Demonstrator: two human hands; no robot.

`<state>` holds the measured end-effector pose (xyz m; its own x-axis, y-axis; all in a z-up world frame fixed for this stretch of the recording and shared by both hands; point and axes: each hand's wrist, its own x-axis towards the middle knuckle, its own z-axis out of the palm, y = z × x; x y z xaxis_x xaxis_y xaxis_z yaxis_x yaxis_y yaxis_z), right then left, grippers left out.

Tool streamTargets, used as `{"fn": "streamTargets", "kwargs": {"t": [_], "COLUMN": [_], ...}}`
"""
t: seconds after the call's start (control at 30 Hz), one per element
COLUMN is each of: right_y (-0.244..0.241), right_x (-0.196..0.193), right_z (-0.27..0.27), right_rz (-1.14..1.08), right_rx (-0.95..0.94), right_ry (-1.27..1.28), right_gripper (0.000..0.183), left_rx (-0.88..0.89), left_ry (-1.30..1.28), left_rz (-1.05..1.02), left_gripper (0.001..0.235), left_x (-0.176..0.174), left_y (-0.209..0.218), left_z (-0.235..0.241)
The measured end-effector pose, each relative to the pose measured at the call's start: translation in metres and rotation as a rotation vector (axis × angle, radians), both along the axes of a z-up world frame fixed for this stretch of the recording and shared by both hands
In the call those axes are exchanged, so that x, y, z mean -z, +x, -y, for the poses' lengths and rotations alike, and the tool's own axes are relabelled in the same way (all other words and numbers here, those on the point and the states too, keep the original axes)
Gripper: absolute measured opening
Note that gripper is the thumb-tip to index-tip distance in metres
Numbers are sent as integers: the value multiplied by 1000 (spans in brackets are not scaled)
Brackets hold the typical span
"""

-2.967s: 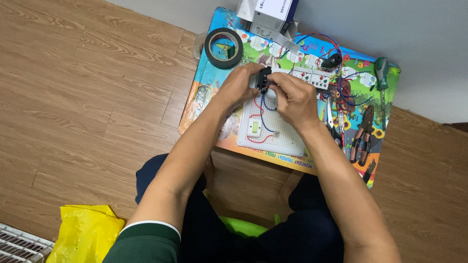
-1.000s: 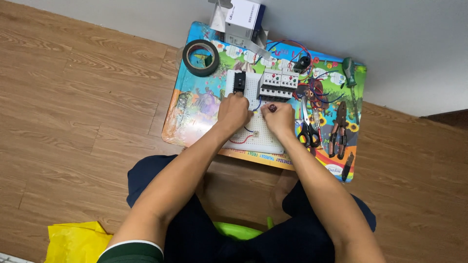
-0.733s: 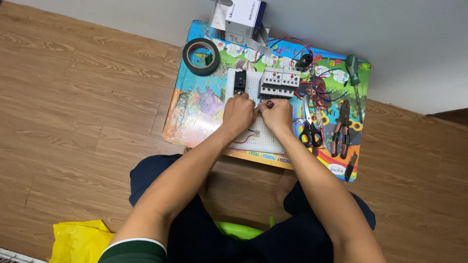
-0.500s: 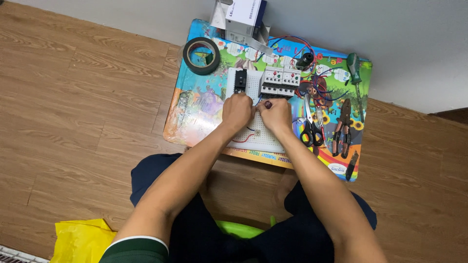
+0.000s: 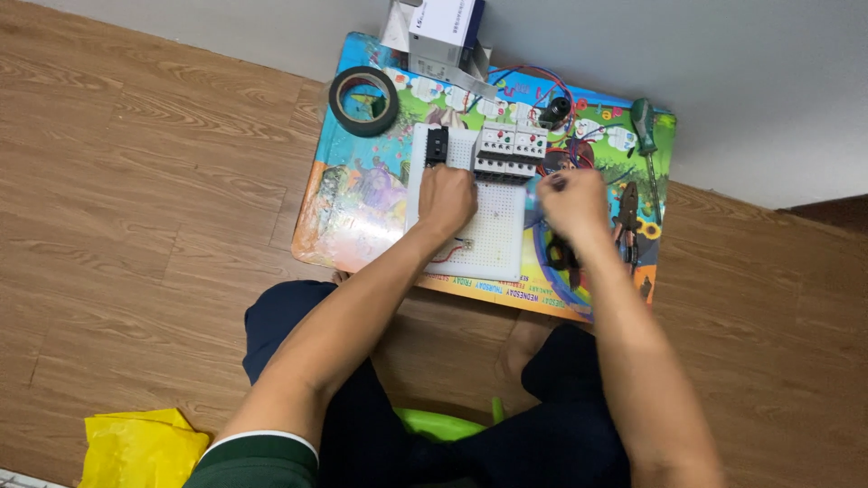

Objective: The person connects wires to a breadboard and a black electrical component using a screwdriver. They tighten the screws on the component and adjust the wiring on the board.

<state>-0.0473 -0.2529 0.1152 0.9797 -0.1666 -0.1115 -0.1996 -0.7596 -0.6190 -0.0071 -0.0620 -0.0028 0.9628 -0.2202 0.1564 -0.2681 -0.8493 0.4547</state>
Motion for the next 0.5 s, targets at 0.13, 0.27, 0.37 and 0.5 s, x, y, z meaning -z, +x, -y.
{"fn": "streamTargets", "kwargs": {"t": [0.13, 0.27, 0.37, 0.5], "right_y": [14, 18, 8, -2], "right_x": [25, 37, 11, -27], "right_z": [75, 131, 145, 132], "right_rz": [39, 78, 75, -86], "right_rx": [70, 263, 296, 335], "right_ry": [13, 88, 167, 118], "right_gripper": [12, 13, 8, 4], "left_rx": [-25, -7, 2, 46], "left_ry": [35, 13, 32, 27], "left_rz": [20, 67, 20, 59], "left_gripper": [18, 13, 18, 18], "left_x": [-16, -28, -30, -16], "left_y": [0, 1, 0, 3], "left_z": [-4, -6, -4, -7]}}
